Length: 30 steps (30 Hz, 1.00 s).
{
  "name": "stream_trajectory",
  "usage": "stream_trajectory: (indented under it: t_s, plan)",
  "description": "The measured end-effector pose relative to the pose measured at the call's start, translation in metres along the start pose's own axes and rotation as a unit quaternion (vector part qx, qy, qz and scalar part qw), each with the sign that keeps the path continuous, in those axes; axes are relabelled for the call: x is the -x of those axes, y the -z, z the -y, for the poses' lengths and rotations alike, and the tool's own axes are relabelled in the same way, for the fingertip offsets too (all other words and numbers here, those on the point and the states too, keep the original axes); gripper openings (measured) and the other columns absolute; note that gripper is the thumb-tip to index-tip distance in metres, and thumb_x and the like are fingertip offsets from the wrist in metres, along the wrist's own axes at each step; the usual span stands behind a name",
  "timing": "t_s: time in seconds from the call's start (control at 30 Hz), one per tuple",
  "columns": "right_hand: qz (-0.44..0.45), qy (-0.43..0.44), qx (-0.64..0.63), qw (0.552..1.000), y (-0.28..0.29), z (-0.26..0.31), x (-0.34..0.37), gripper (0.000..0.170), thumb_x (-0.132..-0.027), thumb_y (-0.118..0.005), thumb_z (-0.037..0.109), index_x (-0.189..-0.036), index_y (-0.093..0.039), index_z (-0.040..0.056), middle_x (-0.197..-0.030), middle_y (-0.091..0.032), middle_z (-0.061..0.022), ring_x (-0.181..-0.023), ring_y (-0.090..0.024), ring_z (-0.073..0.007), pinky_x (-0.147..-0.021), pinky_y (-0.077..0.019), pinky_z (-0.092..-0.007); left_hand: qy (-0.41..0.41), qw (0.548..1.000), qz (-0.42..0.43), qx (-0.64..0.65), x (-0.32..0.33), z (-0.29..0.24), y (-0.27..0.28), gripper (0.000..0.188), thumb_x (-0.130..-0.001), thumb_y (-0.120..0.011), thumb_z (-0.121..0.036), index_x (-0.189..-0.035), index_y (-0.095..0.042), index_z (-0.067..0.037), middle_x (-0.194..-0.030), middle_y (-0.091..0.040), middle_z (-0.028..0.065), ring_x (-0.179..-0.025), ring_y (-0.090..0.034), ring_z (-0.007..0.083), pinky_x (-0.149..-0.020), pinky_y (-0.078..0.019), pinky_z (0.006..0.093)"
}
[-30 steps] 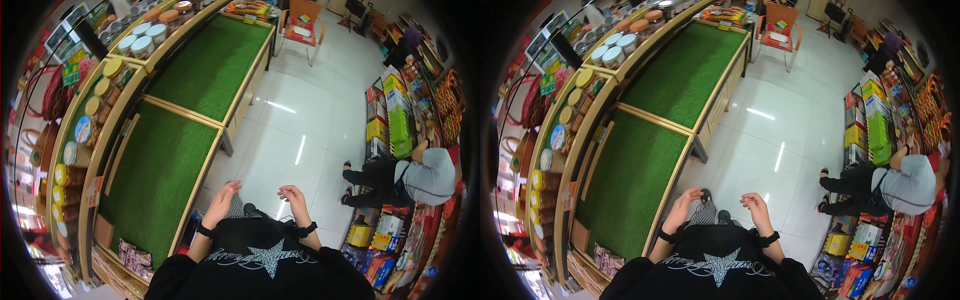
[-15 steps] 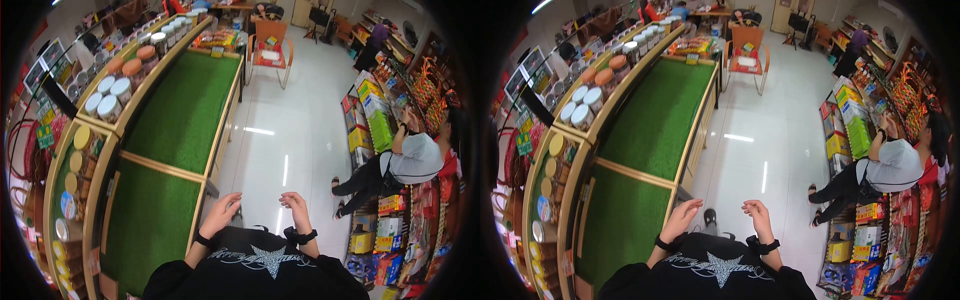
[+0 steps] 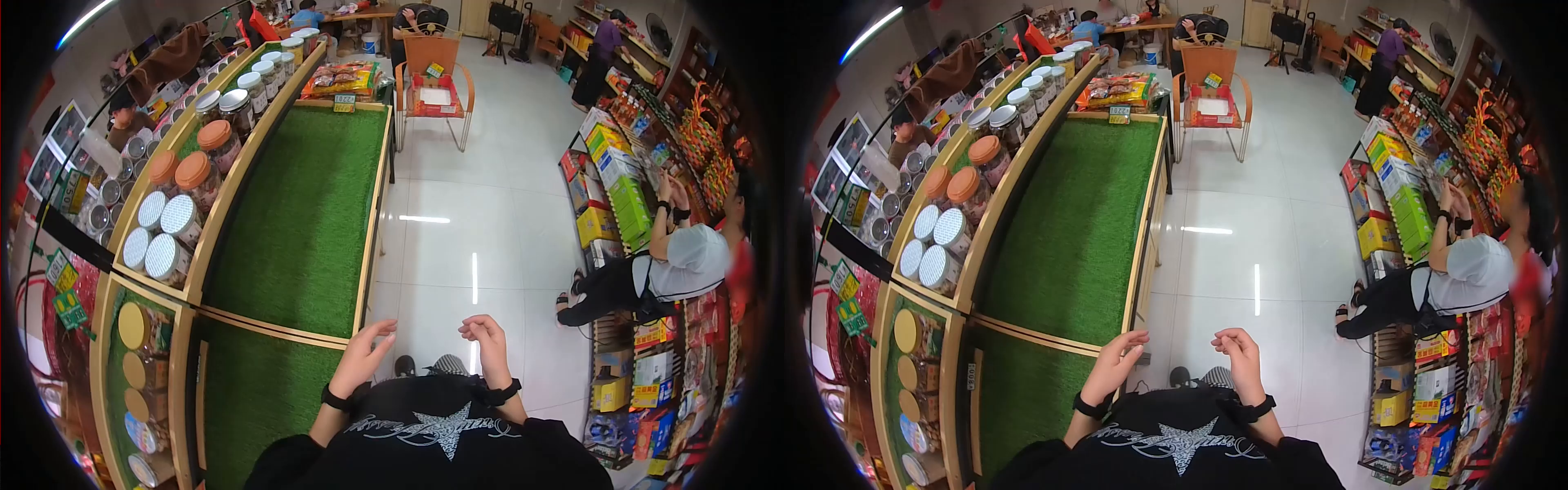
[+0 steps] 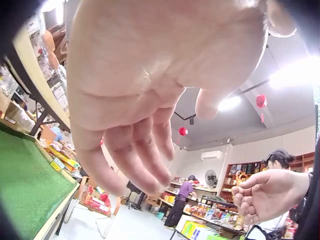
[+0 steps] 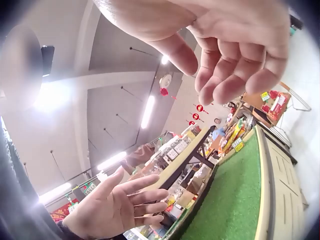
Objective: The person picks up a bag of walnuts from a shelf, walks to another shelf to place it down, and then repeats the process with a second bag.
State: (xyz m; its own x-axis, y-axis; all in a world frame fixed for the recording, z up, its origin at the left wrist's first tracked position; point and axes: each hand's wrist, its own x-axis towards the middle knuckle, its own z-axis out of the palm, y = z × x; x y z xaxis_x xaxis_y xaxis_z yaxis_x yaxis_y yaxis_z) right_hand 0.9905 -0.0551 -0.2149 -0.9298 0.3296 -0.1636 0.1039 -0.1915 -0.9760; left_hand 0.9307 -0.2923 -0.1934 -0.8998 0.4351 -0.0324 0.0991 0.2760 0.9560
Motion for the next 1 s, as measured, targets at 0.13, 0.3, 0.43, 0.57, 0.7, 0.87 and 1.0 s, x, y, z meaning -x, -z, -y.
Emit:
stream_trajectory:
  t_s: [0.13, 0.3, 0.43, 0.57, 0.7, 0.87, 1.0]
  plan:
    - [0.024, -0.026, 0.013, 0.999, -0.008, -0.003, -0.025, 0.014, -0.086, -0.048, 0.009, -0.092, -0.058, -0.0003, -0.080, -0.062, -0.0076, -0.074, -0.056, -0.0116, -0.070, -0.0429, -0.0233, 0.043, 0.997, -0.050, 0.025, -0.005, 0.021, 0.010, 0.030, -0.086, -0.054, -0.015, -0.112, -0.054, 0.000, -0.104, -0.060, 0.0136, -0.096, -0.058, 0.0207, -0.084, -0.0444, 0.0306]
    - [0.070, -0.016, 0.004, 0.997, -0.024, 0.007, -0.076, 0.014, -0.087, -0.047, 0.007, -0.091, -0.057, -0.0012, -0.083, -0.061, -0.0079, -0.076, -0.057, -0.0126, -0.071, -0.0439, -0.0248, 0.092, 0.989, -0.103, 0.059, -0.027, 0.024, 0.017, 0.030, -0.085, -0.055, -0.014, -0.111, -0.054, 0.000, -0.101, -0.061, 0.0134, -0.093, -0.059, 0.0199, -0.082, -0.0454, 0.0295]
    - [0.116, -0.011, -0.004, 0.993, -0.035, 0.017, -0.121, 0.013, -0.087, -0.048, 0.006, -0.092, -0.057, -0.0013, -0.085, -0.060, -0.0070, -0.081, -0.058, -0.0136, -0.073, -0.0445, -0.0255, 0.074, 0.990, -0.113, 0.028, -0.064, 0.016, 0.013, 0.029, -0.085, -0.055, -0.013, -0.111, -0.054, 0.000, -0.102, -0.061, 0.0142, -0.094, -0.059, 0.0203, -0.082, -0.0454, 0.0298]
    - [0.147, 0.000, -0.008, 0.989, -0.027, 0.033, -0.165, 0.012, -0.088, -0.048, 0.006, -0.092, -0.057, -0.0014, -0.086, -0.060, -0.0063, -0.081, -0.058, -0.0137, -0.074, -0.0448, -0.0260, 0.045, 0.992, -0.118, 0.010, -0.110, 0.009, 0.001, 0.030, -0.085, -0.055, -0.014, -0.111, -0.054, 0.000, -0.103, -0.061, 0.0144, -0.096, -0.059, 0.0218, -0.084, -0.0446, 0.0310]
    - [0.144, 0.012, 0.008, 0.989, 0.000, 0.053, -0.221, 0.012, -0.088, -0.048, 0.006, -0.092, -0.057, -0.0008, -0.086, -0.061, -0.0065, -0.081, -0.058, -0.0137, -0.074, -0.0448, -0.0258, 0.043, 0.991, -0.125, -0.004, -0.164, -0.005, -0.012, 0.031, -0.086, -0.053, -0.012, -0.113, -0.053, 0.002, -0.104, -0.062, 0.0126, -0.098, -0.058, 0.0181, -0.086, -0.0440, 0.0296]
    - [0.104, 0.038, 0.032, 0.993, 0.048, 0.075, -0.275, 0.013, -0.088, -0.048, 0.007, -0.090, -0.058, 0.0001, -0.083, -0.062, -0.0074, -0.079, -0.058, -0.0134, -0.073, -0.0447, -0.0254, 0.023, 0.995, -0.094, -0.022, -0.230, -0.017, -0.039, 0.031, -0.085, -0.054, -0.012, -0.112, -0.054, 0.002, -0.103, -0.061, 0.0128, -0.096, -0.058, 0.0193, -0.086, -0.0437, 0.0302]
    - [0.075, 0.019, 0.051, 0.996, 0.075, 0.076, -0.303, 0.013, -0.088, -0.047, 0.007, -0.090, -0.058, 0.0004, -0.082, -0.062, -0.0076, -0.079, -0.058, -0.0134, -0.073, -0.0447, -0.0255, 0.014, 0.997, -0.068, -0.038, -0.268, -0.027, -0.054, 0.030, -0.085, -0.054, -0.013, -0.112, -0.054, 0.001, -0.103, -0.061, 0.0115, -0.096, -0.058, 0.0192, -0.086, -0.0437, 0.0300]
